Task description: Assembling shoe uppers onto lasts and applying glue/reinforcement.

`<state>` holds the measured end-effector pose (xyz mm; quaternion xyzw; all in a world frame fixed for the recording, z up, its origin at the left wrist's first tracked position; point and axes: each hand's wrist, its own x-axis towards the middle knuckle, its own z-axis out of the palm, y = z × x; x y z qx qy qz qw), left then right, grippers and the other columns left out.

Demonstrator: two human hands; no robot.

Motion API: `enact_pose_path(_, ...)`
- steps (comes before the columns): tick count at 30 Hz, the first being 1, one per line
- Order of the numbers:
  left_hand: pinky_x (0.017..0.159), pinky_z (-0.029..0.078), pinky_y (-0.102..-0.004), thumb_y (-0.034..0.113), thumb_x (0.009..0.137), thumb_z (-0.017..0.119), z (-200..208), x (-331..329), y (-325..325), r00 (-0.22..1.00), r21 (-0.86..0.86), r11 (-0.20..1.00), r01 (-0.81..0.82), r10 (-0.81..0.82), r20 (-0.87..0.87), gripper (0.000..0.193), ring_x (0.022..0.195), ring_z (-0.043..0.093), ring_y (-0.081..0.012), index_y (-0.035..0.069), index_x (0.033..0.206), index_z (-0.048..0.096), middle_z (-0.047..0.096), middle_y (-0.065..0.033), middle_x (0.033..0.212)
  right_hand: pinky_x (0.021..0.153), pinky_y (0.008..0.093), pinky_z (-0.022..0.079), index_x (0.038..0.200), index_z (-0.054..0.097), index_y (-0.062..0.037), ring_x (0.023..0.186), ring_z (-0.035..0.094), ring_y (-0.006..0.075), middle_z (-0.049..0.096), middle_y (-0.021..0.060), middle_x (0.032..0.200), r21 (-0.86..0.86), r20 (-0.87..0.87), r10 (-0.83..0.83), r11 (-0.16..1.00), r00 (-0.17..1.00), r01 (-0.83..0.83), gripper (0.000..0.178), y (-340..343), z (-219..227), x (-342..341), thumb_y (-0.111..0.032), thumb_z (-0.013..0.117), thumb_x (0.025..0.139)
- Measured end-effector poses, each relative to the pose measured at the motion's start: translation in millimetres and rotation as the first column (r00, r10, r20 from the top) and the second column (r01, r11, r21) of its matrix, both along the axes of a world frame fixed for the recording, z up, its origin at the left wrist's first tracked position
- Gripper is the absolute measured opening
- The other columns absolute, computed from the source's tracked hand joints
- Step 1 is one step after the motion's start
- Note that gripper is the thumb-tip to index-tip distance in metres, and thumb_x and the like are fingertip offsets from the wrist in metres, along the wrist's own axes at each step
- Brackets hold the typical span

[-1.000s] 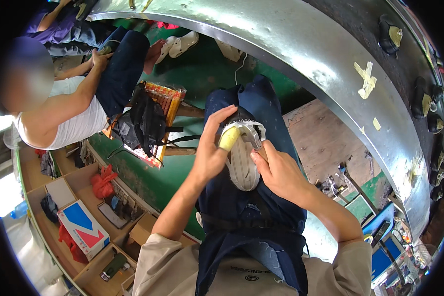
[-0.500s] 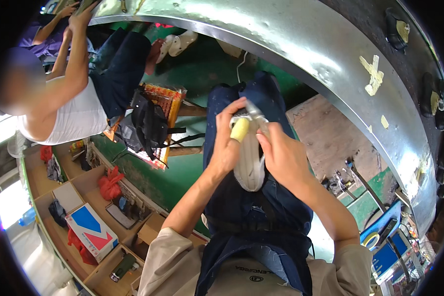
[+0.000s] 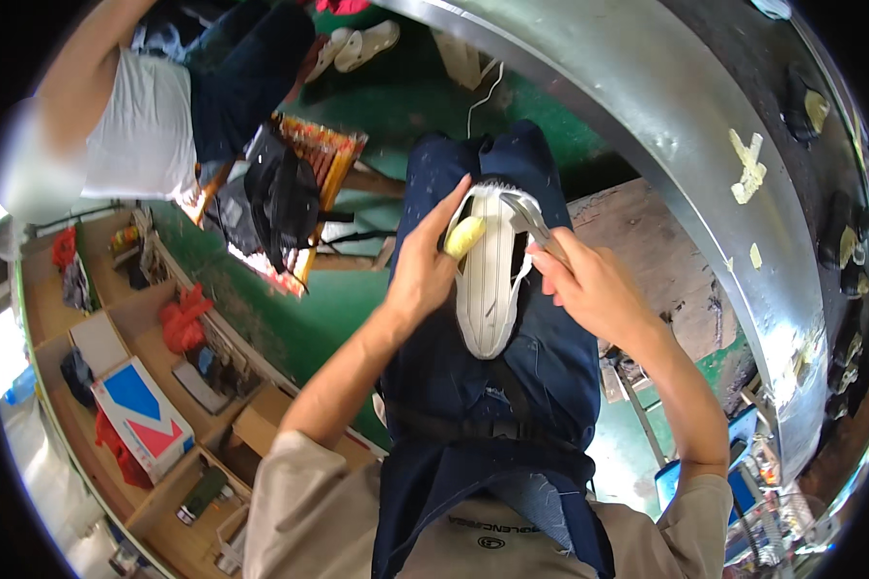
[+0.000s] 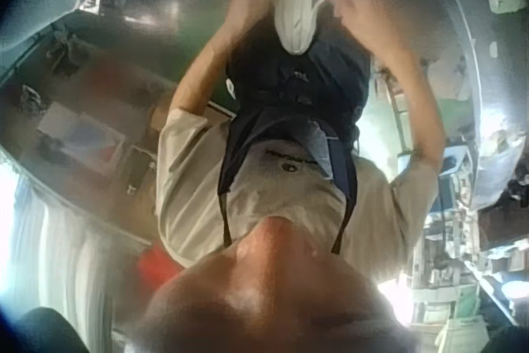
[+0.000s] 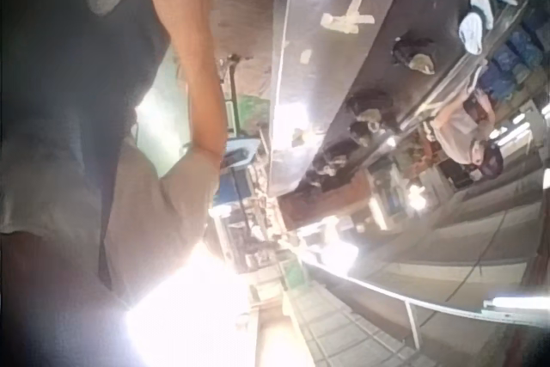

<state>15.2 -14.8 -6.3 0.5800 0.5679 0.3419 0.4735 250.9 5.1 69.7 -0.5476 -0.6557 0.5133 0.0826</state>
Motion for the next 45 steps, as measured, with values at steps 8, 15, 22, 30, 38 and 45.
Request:
enact_pose_path(8,0.118,0.037,-0.0352,0.012,0.097,0.069,16,-31,7,0.953,-0.174,0.962,0.211,-0.163,0.255,0.069,0.142,0.049,-0.0269,0.010,0.159,0.039,0.053,-0.0183,0.152,0.063,0.0357,0.055,0.109,0.061,-0.0050,0.080,0.067,0.0237,0.060,0.0055,0.083,0.450,0.684,0.351,0.487,0.640,-0.748,0.025,-28,13,-15,-0.016,0.065,0.087)
enact_pose_path(15,0.114,0.041,-0.0353,0.018,0.094,0.074,15,-34,2,0.969,-0.101,0.976,0.193,-0.173,0.177,0.071,0.138,0.054,-0.0283,0.010,0.157,0.042,0.056,-0.0185,0.150,0.060,0.0336,0.055,0.099,0.057,-0.0076,0.078,0.064,0.0176,0.057,0.0025,0.081,0.371,0.328,0.606,0.623,0.725,-0.689,0.019,-35,-6,-46,-0.013,0.066,0.082)
enact_pose_path(22,0.111,0.044,-0.0361,0.018,0.093,0.075,1,-47,-9,0.982,-0.106,0.981,0.163,-0.152,0.110,0.069,0.133,0.058,-0.0305,0.011,0.155,0.045,0.060,-0.0196,0.145,0.065,0.0449,0.056,0.093,0.057,-0.0003,0.075,0.070,0.0361,0.067,0.0178,0.079,0.439,0.538,0.538,0.478,0.649,-0.761,0.017,-51,-6,-58,-0.015,0.063,0.098)
enact_pose_path(30,0.098,0.051,-0.0354,0.020,0.090,0.076,5,-28,-6,0.989,-0.016,0.990,0.140,-0.140,-0.037,0.070,0.110,0.067,-0.0284,0.013,0.153,0.049,0.066,-0.0175,0.130,0.065,0.0461,0.055,0.096,0.055,-0.0020,0.076,0.070,0.0367,0.067,0.0189,0.079,0.258,0.456,0.545,0.676,0.704,-0.690,0.017,-69,7,-52,-0.017,0.062,0.098)
enact_pose_path(38,0.121,0.032,-0.0388,0.024,0.112,0.042,-3,-8,-95,0.726,-0.511,0.859,-0.040,0.376,0.576,0.053,0.147,0.040,-0.0233,0.009,0.162,0.032,0.042,-0.0134,0.160,0.059,0.0489,0.054,0.091,0.055,0.0015,0.065,0.068,0.0401,0.067,0.0213,0.070,0.228,0.340,0.500,0.778,0.796,-0.586,0.025,-68,31,-27,-0.021,0.060,0.101)
enact_pose_path(45,0.119,0.036,-0.0446,0.056,0.107,0.038,-1,5,-96,0.380,-0.693,0.694,0.197,0.597,0.706,0.070,0.138,0.051,-0.0271,0.004,0.154,0.042,0.053,-0.0122,0.151,0.058,0.0520,0.052,0.094,0.053,0.0010,0.066,0.067,0.0434,0.066,0.0235,0.071,0.215,0.150,0.349,0.902,0.925,-0.375,0.025,-84,-21,-40,-0.022,0.058,0.104)
